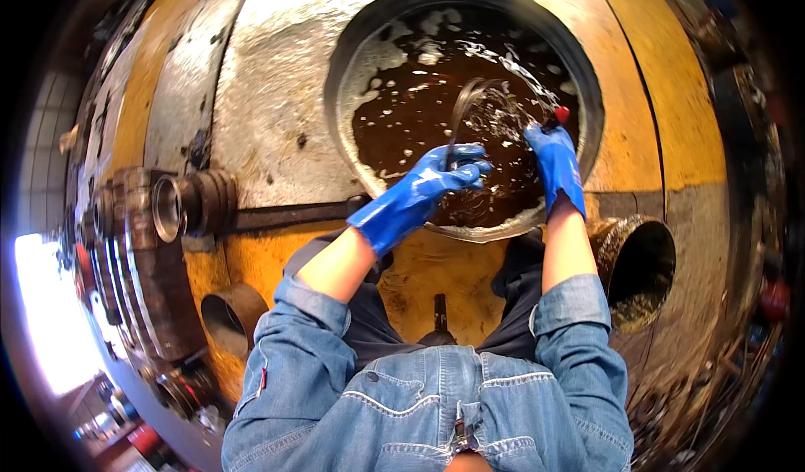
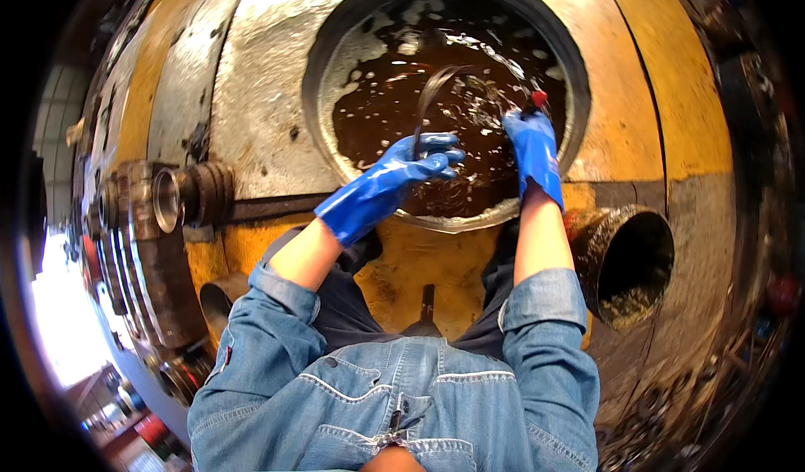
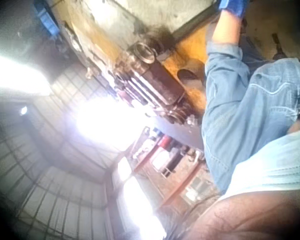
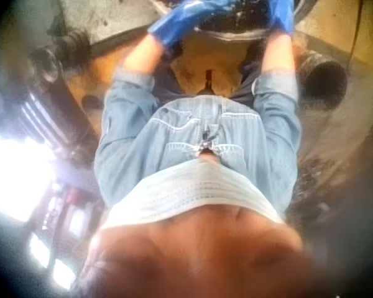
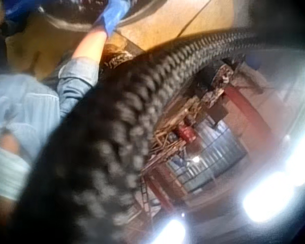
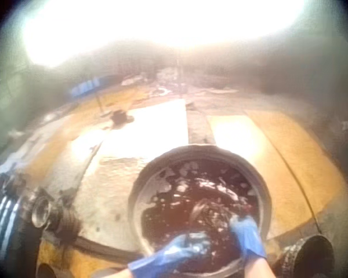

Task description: The person cleans metal rings by dipping them into a bucket of liquid and scrubbing them with a brush. They lift each ring, apply the brush across its surface, and place it into another container or onto the floor.

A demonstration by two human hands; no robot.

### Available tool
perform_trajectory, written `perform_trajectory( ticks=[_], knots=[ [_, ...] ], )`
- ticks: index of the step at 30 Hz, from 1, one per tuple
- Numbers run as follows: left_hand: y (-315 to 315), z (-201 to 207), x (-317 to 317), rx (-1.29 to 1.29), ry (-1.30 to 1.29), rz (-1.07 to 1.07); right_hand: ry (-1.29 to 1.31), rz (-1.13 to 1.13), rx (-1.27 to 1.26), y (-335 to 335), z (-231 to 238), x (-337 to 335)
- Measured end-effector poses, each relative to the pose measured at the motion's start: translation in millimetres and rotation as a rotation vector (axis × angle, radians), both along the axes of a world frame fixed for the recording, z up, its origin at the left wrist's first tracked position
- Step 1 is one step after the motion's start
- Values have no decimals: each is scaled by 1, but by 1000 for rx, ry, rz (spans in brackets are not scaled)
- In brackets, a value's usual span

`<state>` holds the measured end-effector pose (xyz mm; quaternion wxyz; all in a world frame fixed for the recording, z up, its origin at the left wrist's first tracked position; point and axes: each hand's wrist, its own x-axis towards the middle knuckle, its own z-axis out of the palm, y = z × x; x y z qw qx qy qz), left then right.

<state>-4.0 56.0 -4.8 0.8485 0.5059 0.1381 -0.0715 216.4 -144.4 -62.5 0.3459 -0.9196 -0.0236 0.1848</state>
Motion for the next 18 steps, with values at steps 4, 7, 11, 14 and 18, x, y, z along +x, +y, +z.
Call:
perform_trajectory(
  ticks=[4,7,11,14,18],
  knots=[
    [37,-13,4,-413,243,70,118,-62,167,7,33,-25],
    [38,-18,-14,-21,97,165,169,-53,577,11,64,-48],
    [41,-7,-21,183,199,264,198,171,787,50,102,-75],
    [37,-3,-19,216,132,361,112,321,691,81,112,-96],
    [37,4,-15,177,186,338,133,276,676,80,125,-93]
  ],
)
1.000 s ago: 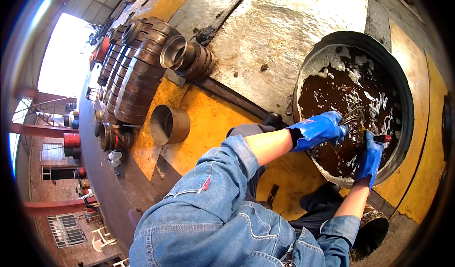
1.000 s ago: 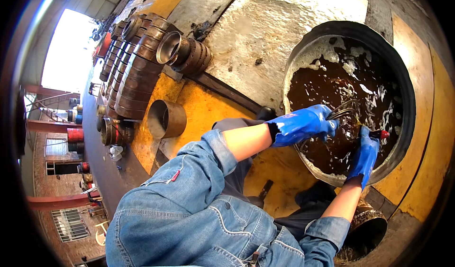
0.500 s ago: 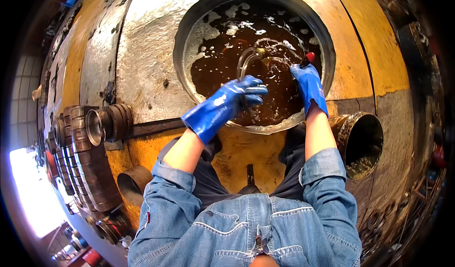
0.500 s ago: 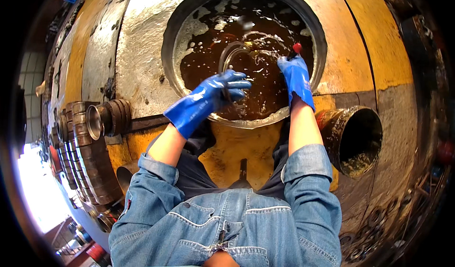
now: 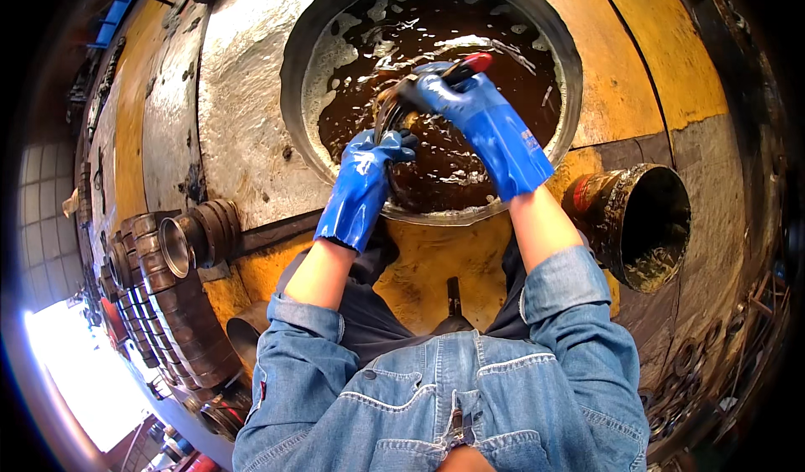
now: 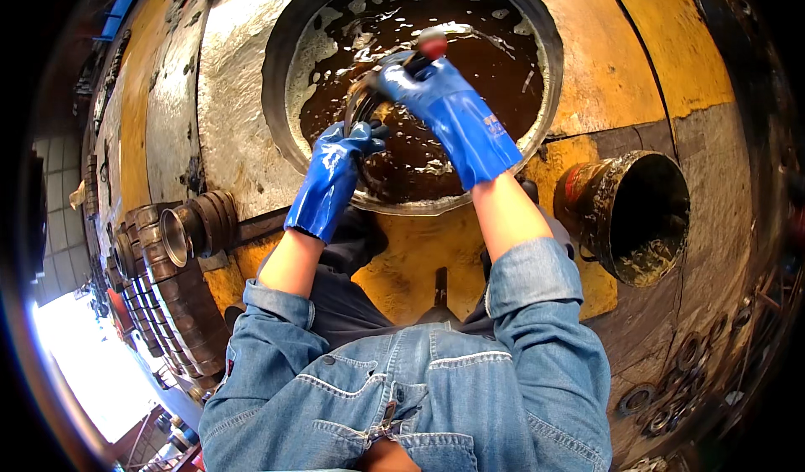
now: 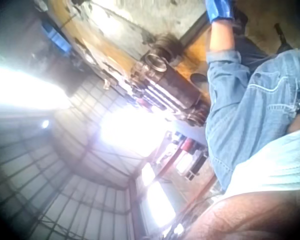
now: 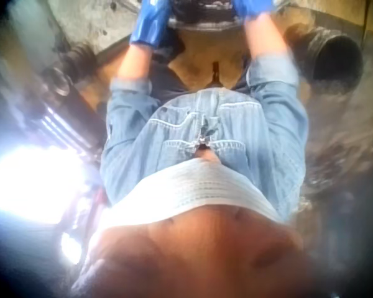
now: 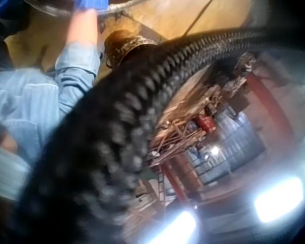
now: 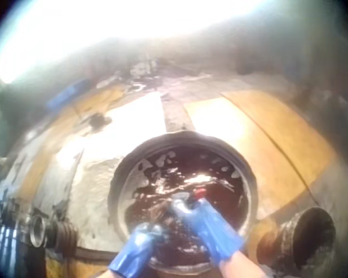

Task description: The person cleans metal rings by dipping them into a bucket of liquid and scrubbing them with a brush. They lift each ring, apply the brush across its surface, and place it into another container or onto the floor.

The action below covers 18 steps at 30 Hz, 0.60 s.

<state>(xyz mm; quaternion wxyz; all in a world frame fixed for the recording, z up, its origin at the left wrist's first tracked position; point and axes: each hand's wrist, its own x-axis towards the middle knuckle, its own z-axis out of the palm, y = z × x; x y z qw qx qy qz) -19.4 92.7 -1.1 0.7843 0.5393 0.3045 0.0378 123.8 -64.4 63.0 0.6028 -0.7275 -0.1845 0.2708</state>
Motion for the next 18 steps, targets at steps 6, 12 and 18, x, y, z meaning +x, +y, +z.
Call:
perform_trajectory(
  ticks=[6,12,18],
  knots=[
    [-2,-1,2,30,-3,-12,86,-223,68,-11,-7,6],
    [2,2,2,81,-8,-45,-128,207,-145,24,-27,11],
    [2,1,-3,42,20,-22,124,55,-192,12,-14,36]
  ],
)
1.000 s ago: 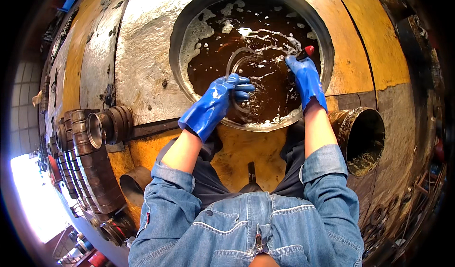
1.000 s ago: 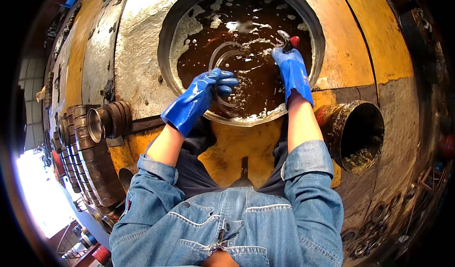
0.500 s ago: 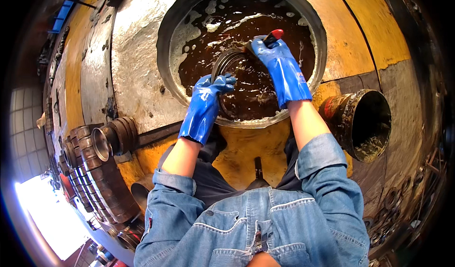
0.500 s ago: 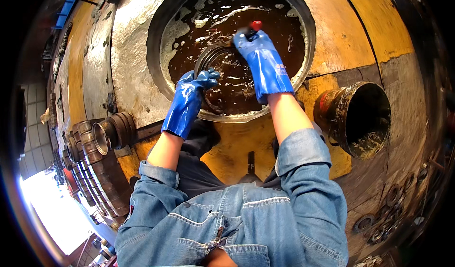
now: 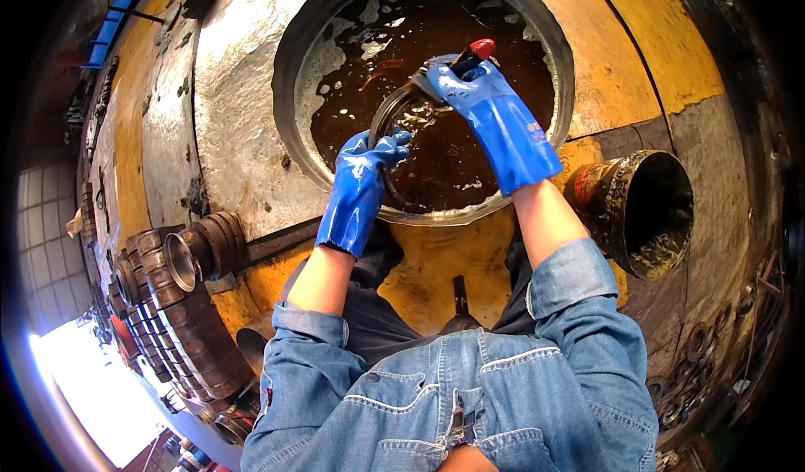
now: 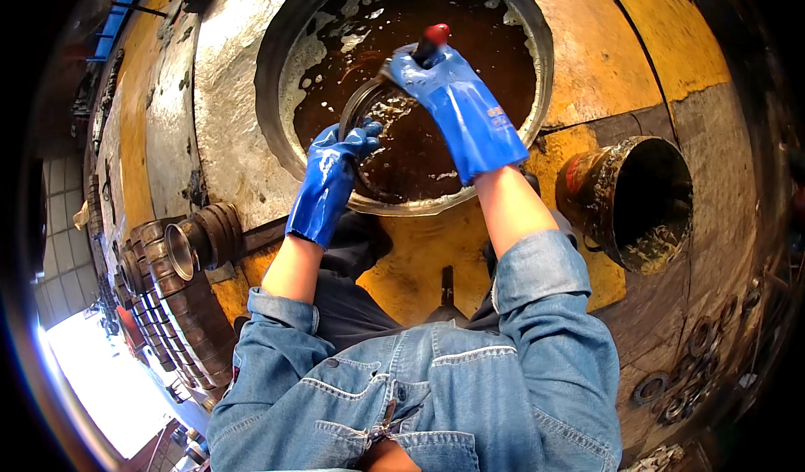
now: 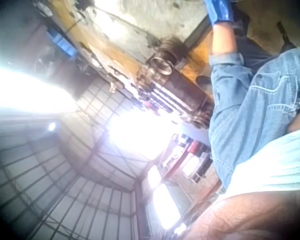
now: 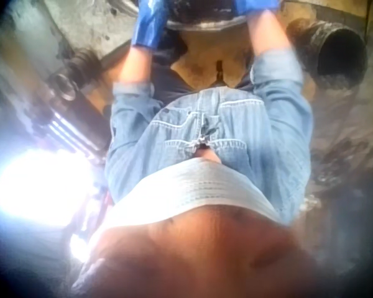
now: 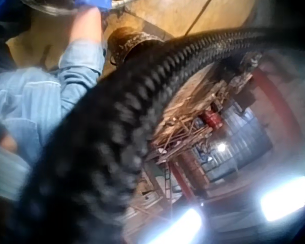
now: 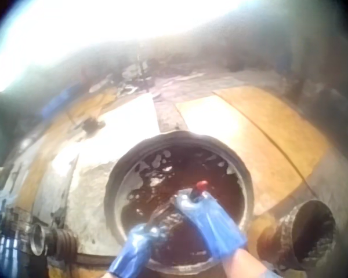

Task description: The person cleans metal rings by dipping them into a bucket of liquid and scrubbing them with a brush. They lift each ring, apply the brush across its surface, and place it into another container or onto the floor.

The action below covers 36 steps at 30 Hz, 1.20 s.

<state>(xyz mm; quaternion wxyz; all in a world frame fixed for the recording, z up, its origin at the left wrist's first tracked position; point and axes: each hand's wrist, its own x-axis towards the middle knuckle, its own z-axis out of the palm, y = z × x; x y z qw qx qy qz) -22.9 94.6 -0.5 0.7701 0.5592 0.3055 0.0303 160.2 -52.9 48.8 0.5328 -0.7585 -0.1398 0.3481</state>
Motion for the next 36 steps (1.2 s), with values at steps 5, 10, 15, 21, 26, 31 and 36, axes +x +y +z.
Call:
perform_trajectory(
  ticks=[5,10,15,21,26,31,36],
  knots=[
    [-1,-2,7,41,-35,-58,-73,148,113,2,1,-28],
    [-10,13,7,21,2,-27,-215,-140,-91,-10,-30,-6],
    [6,9,14,-292,-12,-214,-269,-196,-481,-37,-59,9],
    [-14,18,24,-259,-156,-300,-193,-222,-715,-56,-60,26],
    [-37,24,18,-108,-217,-328,-134,-253,-694,-80,-72,44],
    [3,-9,17,-495,-46,-199,-52,-305,-149,-79,-40,20],
    [-1,-3,-1,19,12,-52,-16,-22,218,-35,-2,-3]
  ],
)
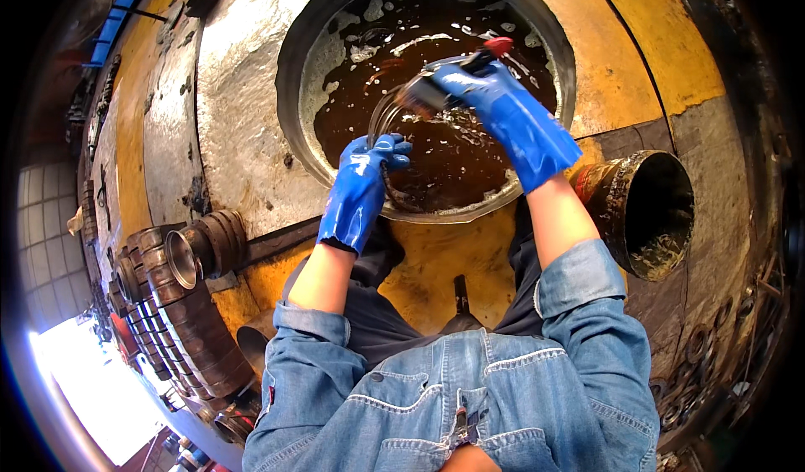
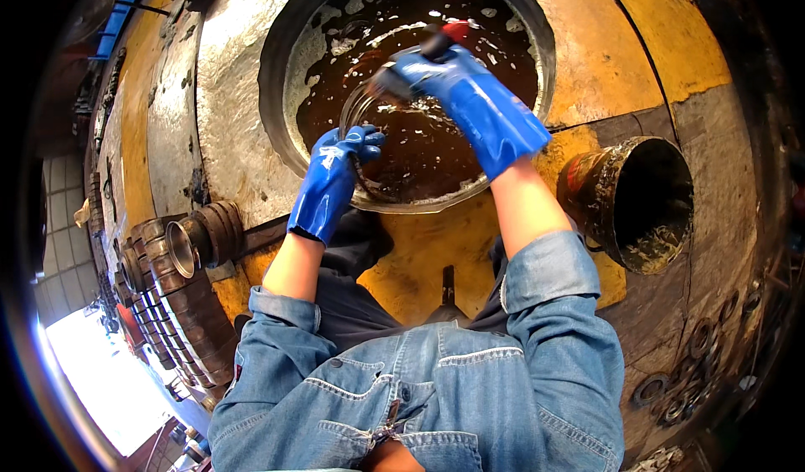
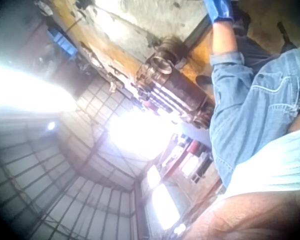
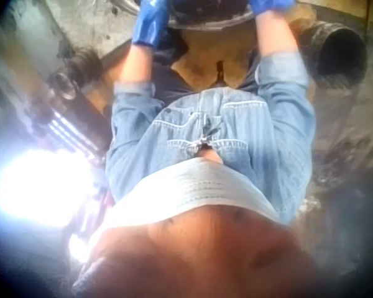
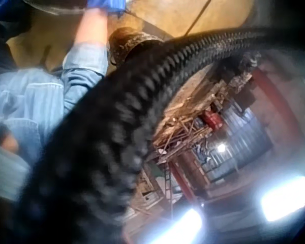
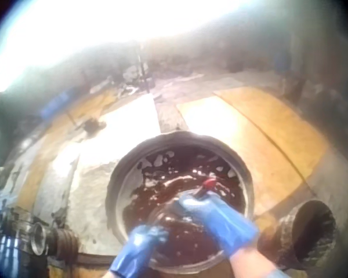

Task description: The person cleans metal rings by dipping them into a bucket of liquid and scrubbing them with a brush. They lift each ring, apply the brush across its surface, and place it into another container or onto the floor.

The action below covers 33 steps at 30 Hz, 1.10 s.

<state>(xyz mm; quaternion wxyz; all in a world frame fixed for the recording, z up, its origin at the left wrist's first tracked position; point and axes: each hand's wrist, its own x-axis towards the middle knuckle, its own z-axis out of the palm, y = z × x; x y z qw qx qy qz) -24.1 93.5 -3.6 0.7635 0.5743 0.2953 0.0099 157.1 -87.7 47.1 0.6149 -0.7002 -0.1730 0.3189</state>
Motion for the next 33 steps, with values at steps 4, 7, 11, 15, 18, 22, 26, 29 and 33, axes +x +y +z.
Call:
perform_trajectory(
  ticks=[4,7,11,15,18,22,26,29,33],
  knots=[
    [8,-12,-4,66,-64,15,-10,288,-38,40,3,-29],
    [0,4,2,51,-52,-8,-104,147,-72,40,-32,-15],
    [2,-3,-1,-40,-72,59,-102,-225,-290,34,-50,9],
    [3,2,0,9,-32,25,99,-41,46,36,-38,3],
    [3,4,-1,38,-66,-4,-96,209,-62,48,2,-25],
    [-2,11,3,40,-51,-19,6,46,-53,36,-20,-4],
    [4,6,2,-25,-10,9,55,-329,-105,20,-74,1],
    [0,13,3,14,-5,9,-128,-371,-471,-2,-76,8],
    [0,23,9,-2,51,-89,-144,-100,-1012,-2,-60,16]
  ],
)
